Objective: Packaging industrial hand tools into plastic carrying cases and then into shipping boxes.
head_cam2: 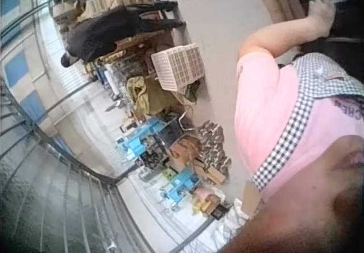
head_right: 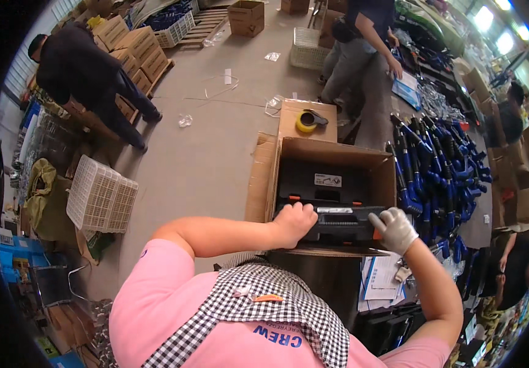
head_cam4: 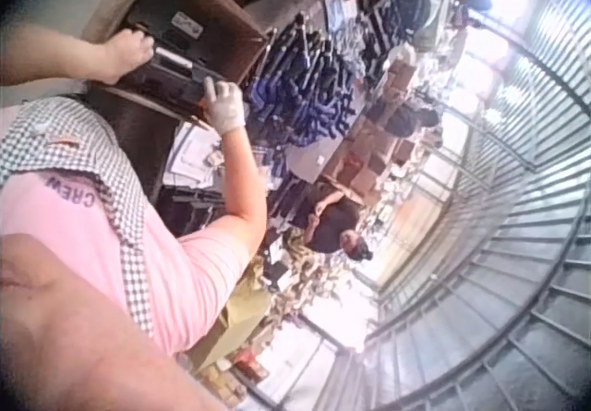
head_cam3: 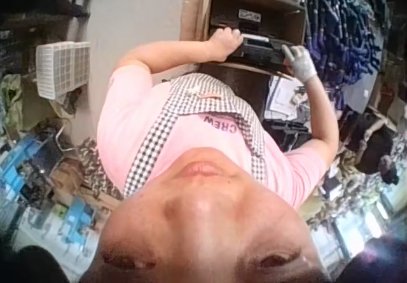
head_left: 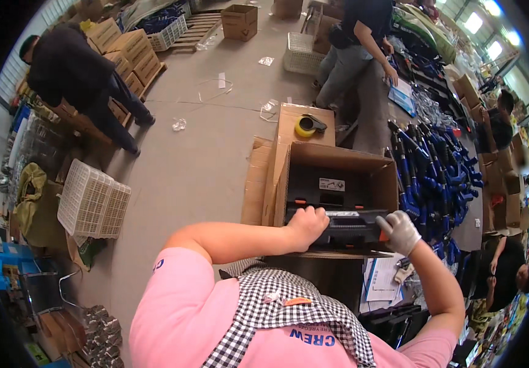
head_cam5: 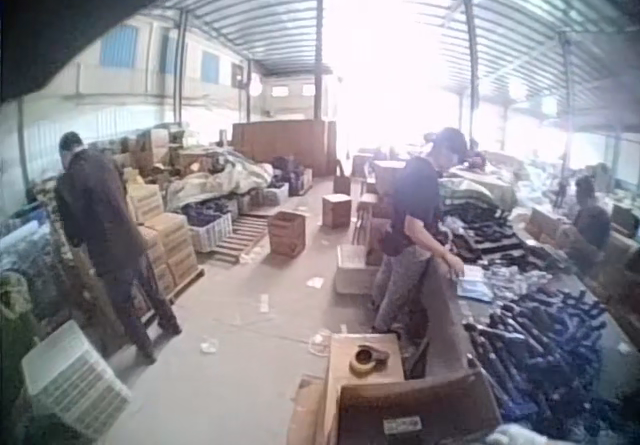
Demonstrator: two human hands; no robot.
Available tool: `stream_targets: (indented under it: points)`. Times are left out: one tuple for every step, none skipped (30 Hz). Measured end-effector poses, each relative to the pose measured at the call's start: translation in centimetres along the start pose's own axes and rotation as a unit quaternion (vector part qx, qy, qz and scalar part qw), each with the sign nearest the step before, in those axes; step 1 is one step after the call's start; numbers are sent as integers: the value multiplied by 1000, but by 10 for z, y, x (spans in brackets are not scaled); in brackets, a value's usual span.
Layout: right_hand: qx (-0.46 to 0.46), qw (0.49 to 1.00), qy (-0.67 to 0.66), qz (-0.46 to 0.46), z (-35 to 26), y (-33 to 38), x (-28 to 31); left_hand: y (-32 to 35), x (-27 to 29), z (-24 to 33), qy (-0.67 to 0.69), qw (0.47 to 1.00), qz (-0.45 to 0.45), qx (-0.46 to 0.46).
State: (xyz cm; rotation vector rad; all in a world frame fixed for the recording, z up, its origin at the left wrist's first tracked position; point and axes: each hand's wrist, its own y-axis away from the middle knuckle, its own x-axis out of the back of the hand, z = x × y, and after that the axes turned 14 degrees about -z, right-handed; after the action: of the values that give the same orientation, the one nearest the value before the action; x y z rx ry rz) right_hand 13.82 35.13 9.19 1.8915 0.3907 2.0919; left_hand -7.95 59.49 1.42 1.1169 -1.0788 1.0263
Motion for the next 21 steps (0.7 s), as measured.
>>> stream_targets:
  points:
    - [-14, 998, 15, -53, -4, -6, -11, -3, -7, 0, -2, 1000, -24, 2]
    - [-37, 995, 36, -87, -5, -14, -23, -10, -15, -1, -3, 999, -48, -7]
    - [-55, 989, 58, -125, -9, -22, -31, -15, -27, -1, -7, 1000, -28, -3]
    - [-87, 981, 67, -162, -10, -31, -40, -25, -50, 2, -11, 999, 28, 32]
    - [-103, 979, 69, -164, -14, -38, -39, -35, -58, 5, -35, 998, 0, 58]
    - [-108, 981, 42, -157, -12, -41, -55, -42, -63, 7, -36, 996, -32, 69]
    - [-103, 976, 15, -190, -11, -46, -63, -47, -64, 7, -14, 995, -67, 76]
    - [-94, 969, 36, -224, -7, -49, -75, -53, -64, 3, 13, 985, -144, 92]
    - [-92, 964, -3, -251, -2, -54, -79, -47, -68, -6, 26, 985, -160, 62]
    - [-92, 957, -78, -264, -1, -58, -76, -39, -35, -20, 66, 964, -258, 13]
    - [-85, 948, -144, -271, 4, -65, -68, -30, -23, -18, 134, 955, -256, 68]
    - [-52, 954, -205, -213, 9, -65, -68, -28, -16, -21, 153, 962, -222, 40]
    - [-33, 964, -248, -95, 16, -56, -76, -25, -10, -25, 171, 967, -186, 18]
    - [-58, 967, -245, -41, 19, -54, -48, -7, -3, -25, 183, 983, -31, 16]
    - [-114, 967, -219, 69, 21, -48, -32, 5, 8, -27, 154, 973, 161, 59]
    - [-162, 957, -150, 187, 23, -46, -24, 16, 14, -34, 146, 952, 212, 166]
    - [-257, 929, -170, 206, 29, -45, -25, 24, 4, -42, 188, 921, 176, 293]
    - [-294, 880, -312, 203, 49, -35, -43, 23, 12, -50, 338, 856, 65, 386]
    - [-284, 845, -434, 130, 71, -26, -68, 21, 9, -60, 433, 809, -22, 397]
    - [-310, 848, -429, 21, 76, -29, -75, 17, -8, -64, 455, 807, -48, 374]
    - [-270, 839, -472, 14, 97, -27, -110, 7, -21, -64, 476, 810, -73, 335]
